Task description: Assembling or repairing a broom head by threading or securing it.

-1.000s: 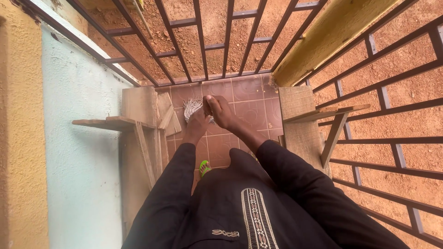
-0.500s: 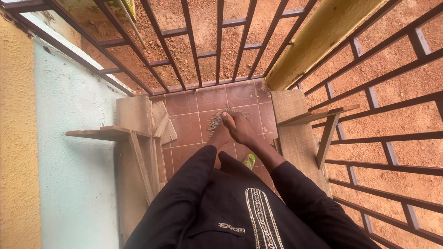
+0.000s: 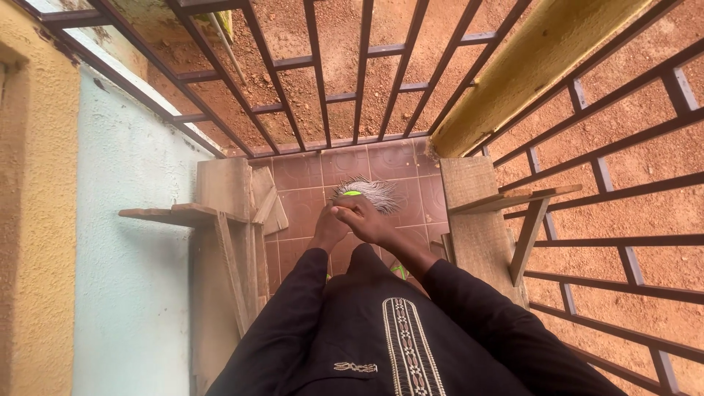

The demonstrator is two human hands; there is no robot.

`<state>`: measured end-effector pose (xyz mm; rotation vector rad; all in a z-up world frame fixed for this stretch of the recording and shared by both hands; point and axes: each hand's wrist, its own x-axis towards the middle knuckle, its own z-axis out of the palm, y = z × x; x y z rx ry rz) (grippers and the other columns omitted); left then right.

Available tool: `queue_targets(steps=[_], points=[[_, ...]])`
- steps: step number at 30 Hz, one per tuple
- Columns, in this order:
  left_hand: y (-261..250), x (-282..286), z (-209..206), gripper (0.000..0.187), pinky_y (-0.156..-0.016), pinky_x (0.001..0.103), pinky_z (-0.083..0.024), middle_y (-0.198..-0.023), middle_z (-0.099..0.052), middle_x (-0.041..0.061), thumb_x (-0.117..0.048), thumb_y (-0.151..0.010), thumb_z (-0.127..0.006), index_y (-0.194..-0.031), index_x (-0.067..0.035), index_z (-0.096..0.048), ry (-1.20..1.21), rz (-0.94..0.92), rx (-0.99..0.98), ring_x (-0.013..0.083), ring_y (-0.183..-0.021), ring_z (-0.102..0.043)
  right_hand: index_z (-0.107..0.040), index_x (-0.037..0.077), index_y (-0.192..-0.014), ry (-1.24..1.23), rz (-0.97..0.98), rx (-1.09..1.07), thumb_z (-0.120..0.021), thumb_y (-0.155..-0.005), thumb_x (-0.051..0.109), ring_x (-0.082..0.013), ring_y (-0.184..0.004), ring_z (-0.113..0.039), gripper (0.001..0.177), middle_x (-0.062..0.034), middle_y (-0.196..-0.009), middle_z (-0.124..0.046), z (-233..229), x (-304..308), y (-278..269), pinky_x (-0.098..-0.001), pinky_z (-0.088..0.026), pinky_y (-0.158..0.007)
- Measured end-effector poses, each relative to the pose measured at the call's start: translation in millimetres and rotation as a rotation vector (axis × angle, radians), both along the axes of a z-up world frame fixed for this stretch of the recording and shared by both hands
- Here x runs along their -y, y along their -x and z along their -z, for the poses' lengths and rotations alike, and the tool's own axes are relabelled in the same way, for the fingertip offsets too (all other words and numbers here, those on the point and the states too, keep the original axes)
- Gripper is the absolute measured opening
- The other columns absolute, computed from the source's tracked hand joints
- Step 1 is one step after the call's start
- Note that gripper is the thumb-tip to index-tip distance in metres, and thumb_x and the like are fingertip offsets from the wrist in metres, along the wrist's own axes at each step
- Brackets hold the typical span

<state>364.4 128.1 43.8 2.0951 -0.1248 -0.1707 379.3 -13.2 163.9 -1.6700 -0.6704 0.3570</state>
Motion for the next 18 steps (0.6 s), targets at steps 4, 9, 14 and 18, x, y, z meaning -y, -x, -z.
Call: queue_targets(steps=[4,9,14,18], points=[[0.0,-16.1,-4.1,0.021,-0.076,0.044,-0.055,-0.093,-0.076,0.017,-0.022,-0.092,-0.062,-0.094,-0.004,-0.073,0.106,-0.114,-0.068,0.0355,-0.091,-0.074,-0.036,0.001,-0.077,0.010,-0.067,-0.075,-0.053,-0.105,0.032,-0.0142,-0.070,-0.035,0.045,-0.0039,-0.074,-0.034,-9.6,-19.1,-19.1,-0.0352,-0.035,-0.063],[-13.1,-14.8,-16.5,0.041,-0.076,0.052,-0.051,-0.099,-0.072,0.024,-0.026,-0.092,-0.057,-0.124,-0.001,-0.053,0.131,-0.264,-0.004,0.0451,-0.097,-0.066,-0.050,0.001,-0.080,-0.206,-0.200,-0.080,-0.034,-0.110,0.038,-0.0170,-0.073,-0.051,0.051,-0.0064,-0.075,-0.053,-35.0,-24.9,-42.1,-0.0364,-0.044,-0.071],[-24.6,16.2,8.7,0.033,-0.080,0.051,-0.052,-0.101,-0.073,0.023,-0.032,-0.102,-0.050,-0.112,-0.004,-0.064,0.029,-0.146,-0.083,0.0432,-0.100,-0.069,-0.045,0.002,-0.075,0.039,-0.061,-0.003,-0.030,-0.111,0.043,-0.0222,-0.061,-0.044,0.057,-0.0088,-0.065,-0.045,-11.0,6.0,-45.6,-0.0376,-0.040,-0.062],[-29.1,55.4,11.8,0.030,-0.079,0.049,-0.050,-0.100,-0.070,0.021,-0.030,-0.097,-0.054,-0.110,-0.003,-0.059,0.038,-0.030,-0.057,0.0413,-0.098,-0.067,-0.047,0.002,-0.073,0.161,0.066,-0.033,-0.031,-0.108,0.045,-0.0254,-0.059,-0.045,0.058,-0.0104,-0.063,-0.048,-19.8,36.0,-42.8,-0.0400,-0.041,-0.061]])
